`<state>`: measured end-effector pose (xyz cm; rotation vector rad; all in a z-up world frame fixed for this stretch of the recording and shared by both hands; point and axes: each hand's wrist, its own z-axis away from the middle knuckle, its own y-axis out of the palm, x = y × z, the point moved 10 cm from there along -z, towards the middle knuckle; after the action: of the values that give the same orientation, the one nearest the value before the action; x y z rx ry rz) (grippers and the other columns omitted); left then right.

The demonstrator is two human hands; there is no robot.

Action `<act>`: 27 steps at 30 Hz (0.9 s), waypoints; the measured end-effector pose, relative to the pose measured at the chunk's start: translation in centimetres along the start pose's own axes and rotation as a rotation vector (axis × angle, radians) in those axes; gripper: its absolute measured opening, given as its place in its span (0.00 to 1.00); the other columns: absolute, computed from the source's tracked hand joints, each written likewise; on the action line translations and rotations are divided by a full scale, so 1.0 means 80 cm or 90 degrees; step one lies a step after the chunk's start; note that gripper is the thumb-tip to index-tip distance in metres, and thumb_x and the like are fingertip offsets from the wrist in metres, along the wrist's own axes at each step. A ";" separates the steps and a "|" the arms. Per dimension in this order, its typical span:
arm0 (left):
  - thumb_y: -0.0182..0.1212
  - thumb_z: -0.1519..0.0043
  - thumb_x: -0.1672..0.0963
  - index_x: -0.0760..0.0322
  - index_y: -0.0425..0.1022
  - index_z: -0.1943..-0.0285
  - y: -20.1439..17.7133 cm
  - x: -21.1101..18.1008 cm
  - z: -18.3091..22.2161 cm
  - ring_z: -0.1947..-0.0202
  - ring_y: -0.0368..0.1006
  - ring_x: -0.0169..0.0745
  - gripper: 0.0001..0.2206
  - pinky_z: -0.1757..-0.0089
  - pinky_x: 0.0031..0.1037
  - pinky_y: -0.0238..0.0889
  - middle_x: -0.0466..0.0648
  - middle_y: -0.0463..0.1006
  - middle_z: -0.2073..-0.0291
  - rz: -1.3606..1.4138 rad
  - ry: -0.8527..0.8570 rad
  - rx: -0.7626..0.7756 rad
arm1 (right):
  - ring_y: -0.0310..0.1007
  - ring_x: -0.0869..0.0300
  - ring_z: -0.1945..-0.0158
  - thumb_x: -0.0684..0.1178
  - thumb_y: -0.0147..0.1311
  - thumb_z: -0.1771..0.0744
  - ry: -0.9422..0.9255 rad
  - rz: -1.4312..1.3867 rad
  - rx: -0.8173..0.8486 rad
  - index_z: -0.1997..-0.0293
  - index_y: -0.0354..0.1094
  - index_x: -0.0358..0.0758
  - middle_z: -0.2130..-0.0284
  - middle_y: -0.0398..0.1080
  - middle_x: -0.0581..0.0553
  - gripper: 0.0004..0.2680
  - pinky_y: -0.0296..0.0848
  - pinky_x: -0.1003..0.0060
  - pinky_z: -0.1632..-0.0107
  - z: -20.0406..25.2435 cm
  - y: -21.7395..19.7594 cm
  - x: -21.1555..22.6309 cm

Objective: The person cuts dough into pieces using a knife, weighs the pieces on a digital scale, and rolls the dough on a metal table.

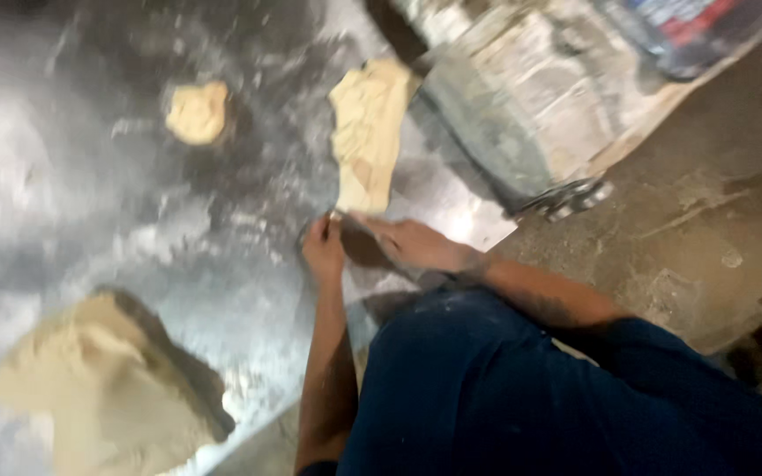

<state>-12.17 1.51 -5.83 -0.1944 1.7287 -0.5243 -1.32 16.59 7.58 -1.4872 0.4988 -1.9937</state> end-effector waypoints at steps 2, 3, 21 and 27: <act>0.64 0.35 0.55 0.71 0.78 0.57 -0.020 -0.024 -0.001 0.62 0.75 0.52 0.11 0.57 0.36 0.68 0.56 0.79 0.63 -0.026 -0.017 -0.046 | 0.77 0.41 0.66 0.46 0.43 0.30 0.037 -0.020 -0.004 0.20 0.40 0.59 0.62 0.75 0.28 0.26 0.73 0.47 0.55 0.056 -0.018 -0.024; 0.65 0.34 0.55 0.74 0.76 0.57 -0.028 -0.045 -0.006 0.60 0.73 0.53 0.12 0.56 0.38 0.67 0.57 0.76 0.63 -0.059 0.000 -0.084 | 0.78 0.42 0.67 0.47 0.45 0.30 0.016 -0.068 -0.058 0.21 0.41 0.58 0.60 0.76 0.30 0.26 0.73 0.47 0.57 0.084 -0.035 -0.029; 0.62 0.49 0.40 0.49 0.70 0.38 0.592 -0.787 -0.099 0.44 0.69 0.67 0.31 0.50 0.69 0.54 0.53 0.72 0.44 -0.086 0.727 0.084 | 0.64 0.64 0.80 0.42 0.41 0.31 0.261 -0.501 -0.680 0.20 0.39 0.43 0.74 0.70 0.43 0.26 0.66 0.69 0.77 0.421 -0.178 -0.252; 0.64 0.41 0.43 0.55 0.61 0.31 0.504 -0.742 -0.135 0.37 0.61 0.70 0.32 0.43 0.65 0.52 0.59 0.62 0.37 -0.060 0.585 0.231 | 0.65 0.64 0.76 0.43 0.39 0.29 0.213 -0.576 -0.721 0.17 0.34 0.47 0.69 0.69 0.46 0.27 0.68 0.70 0.74 0.424 -0.197 -0.267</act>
<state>-2.71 63.79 30.22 0.2736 2.4614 -1.0975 31.42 44.24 11.96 -2.3025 1.4804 -2.8897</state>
